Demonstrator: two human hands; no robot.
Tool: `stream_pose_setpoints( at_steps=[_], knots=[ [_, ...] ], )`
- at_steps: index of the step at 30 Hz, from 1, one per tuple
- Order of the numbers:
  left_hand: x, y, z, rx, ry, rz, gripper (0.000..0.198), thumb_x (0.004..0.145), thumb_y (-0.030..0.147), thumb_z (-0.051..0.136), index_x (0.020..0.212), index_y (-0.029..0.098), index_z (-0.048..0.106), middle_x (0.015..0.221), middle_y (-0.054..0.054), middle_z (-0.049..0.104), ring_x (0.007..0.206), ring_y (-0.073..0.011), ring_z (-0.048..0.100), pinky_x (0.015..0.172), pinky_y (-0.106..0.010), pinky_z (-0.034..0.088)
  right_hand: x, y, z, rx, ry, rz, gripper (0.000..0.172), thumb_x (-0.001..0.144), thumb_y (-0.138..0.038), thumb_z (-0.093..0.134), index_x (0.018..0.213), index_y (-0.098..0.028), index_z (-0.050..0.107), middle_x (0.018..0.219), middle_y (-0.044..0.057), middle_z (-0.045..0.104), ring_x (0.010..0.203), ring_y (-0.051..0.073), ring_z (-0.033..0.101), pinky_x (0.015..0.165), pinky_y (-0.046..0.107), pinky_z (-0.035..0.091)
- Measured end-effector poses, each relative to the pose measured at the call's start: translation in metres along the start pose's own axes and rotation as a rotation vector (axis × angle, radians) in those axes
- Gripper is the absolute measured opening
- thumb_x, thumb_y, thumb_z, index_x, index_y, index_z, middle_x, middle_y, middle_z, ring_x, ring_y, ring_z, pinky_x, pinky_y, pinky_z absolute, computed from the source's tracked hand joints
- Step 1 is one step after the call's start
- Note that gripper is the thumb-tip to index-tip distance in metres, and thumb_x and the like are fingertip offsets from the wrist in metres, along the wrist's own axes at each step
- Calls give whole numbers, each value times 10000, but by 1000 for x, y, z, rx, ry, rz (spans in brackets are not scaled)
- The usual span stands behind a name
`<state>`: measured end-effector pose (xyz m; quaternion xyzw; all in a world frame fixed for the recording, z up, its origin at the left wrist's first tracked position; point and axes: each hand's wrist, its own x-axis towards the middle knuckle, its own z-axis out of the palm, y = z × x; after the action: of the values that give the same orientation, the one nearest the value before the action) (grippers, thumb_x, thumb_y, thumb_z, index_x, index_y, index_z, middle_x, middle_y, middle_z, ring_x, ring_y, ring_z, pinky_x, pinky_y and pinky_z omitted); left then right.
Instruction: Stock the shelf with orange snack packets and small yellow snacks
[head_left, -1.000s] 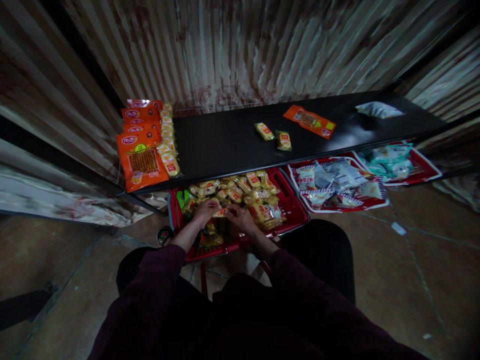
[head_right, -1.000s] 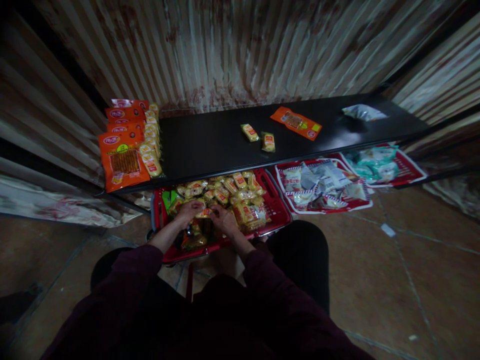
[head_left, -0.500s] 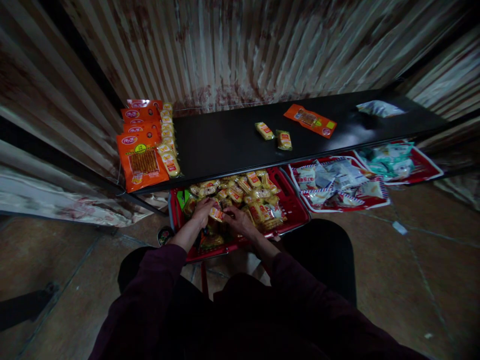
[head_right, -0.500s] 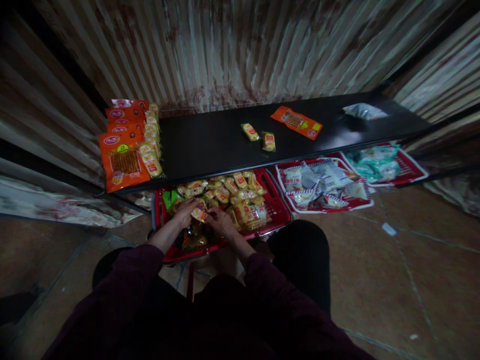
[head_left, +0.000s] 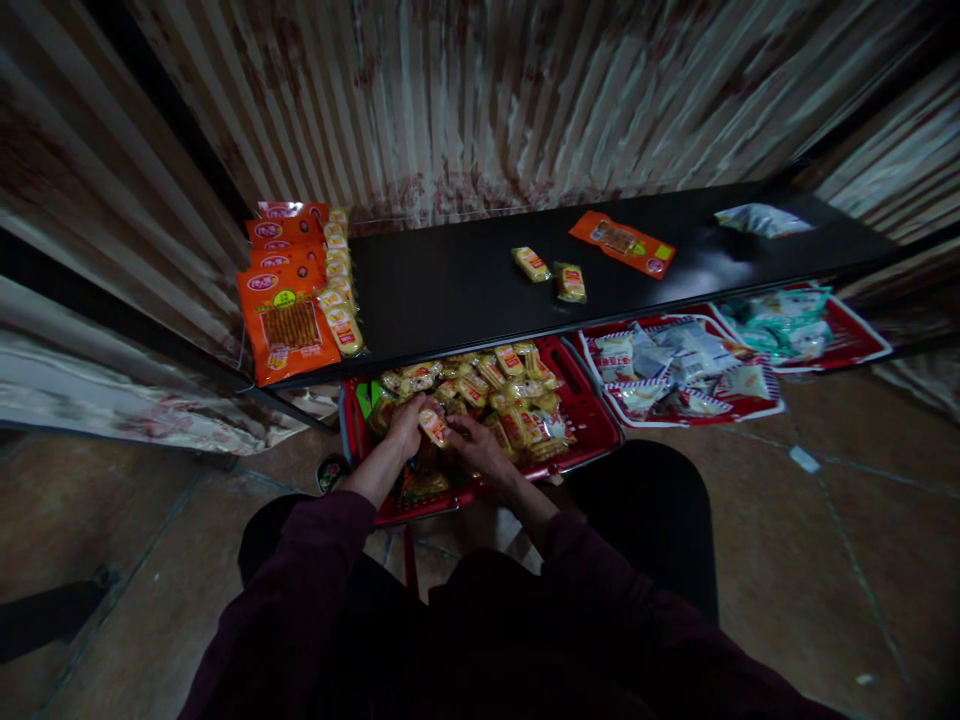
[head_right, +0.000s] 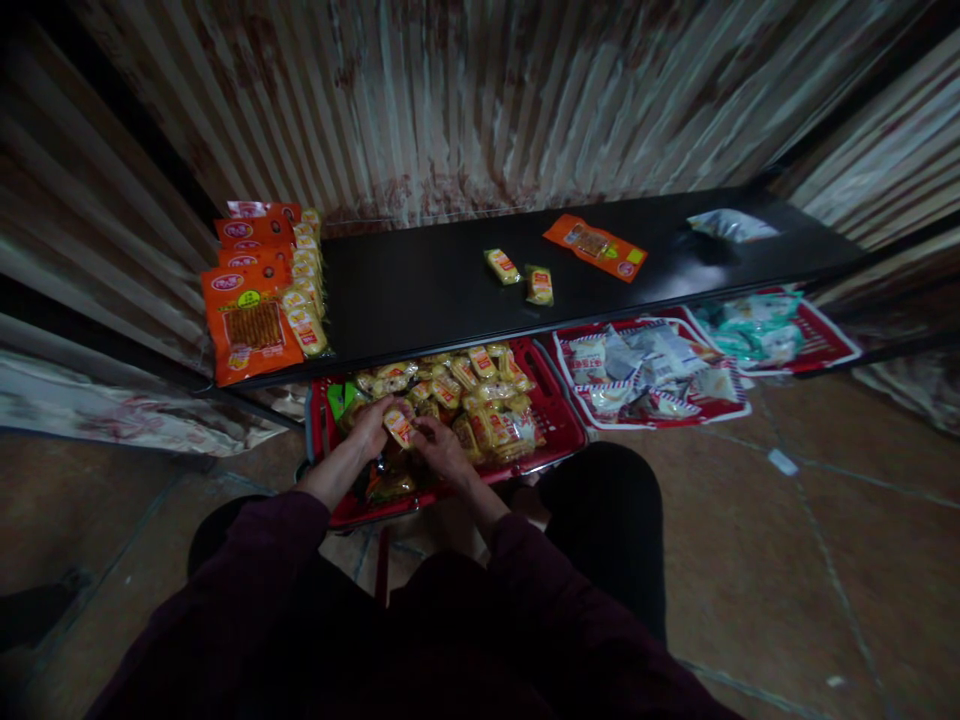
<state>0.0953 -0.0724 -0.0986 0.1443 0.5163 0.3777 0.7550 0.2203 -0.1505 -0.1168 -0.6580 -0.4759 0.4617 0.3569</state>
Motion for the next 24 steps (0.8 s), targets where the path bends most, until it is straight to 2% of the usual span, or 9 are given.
stream_pose_setpoints(
  at_steps=[9, 15, 19, 24],
  knots=[
    [-7, -1, 3, 25, 64, 12, 165, 756, 292, 619, 713, 136, 587, 631, -25, 626, 591, -129, 596, 634, -259, 480, -1, -5, 5, -30, 90, 77, 320, 786, -356, 572, 1070, -210, 596, 941, 27, 705, 825, 168, 663, 806, 338, 536],
    [-9, 0, 4, 60, 135, -2, 177, 772, 332, 620, 790, 158, 589, 716, -20, 651, 643, -132, 619, 609, -249, 470, -2, -2, 9, -46, 176, 51, 350, 810, -369, 554, 1111, -191, 576, 1021, 65, 695, 898, 177, 668, 848, 337, 533],
    [-16, 0, 7, 91, 127, 6, 213, 794, 377, 598, 808, 165, 611, 739, -28, 660, 686, -137, 632, 601, -235, 467, -2, -3, 10, 9, 202, 55, 368, 828, -396, 535, 1134, -196, 563, 1034, 68, 694, 893, 193, 676, 816, 359, 558],
    [-23, -5, 9, 49, 85, 61, 145, 829, 274, 545, 896, 172, 624, 830, -31, 682, 721, -121, 633, 644, -224, 478, -1, -10, 10, 92, 206, 62, 377, 837, -416, 500, 1145, -210, 570, 1057, 75, 688, 900, 209, 677, 739, 342, 589]
  ],
)
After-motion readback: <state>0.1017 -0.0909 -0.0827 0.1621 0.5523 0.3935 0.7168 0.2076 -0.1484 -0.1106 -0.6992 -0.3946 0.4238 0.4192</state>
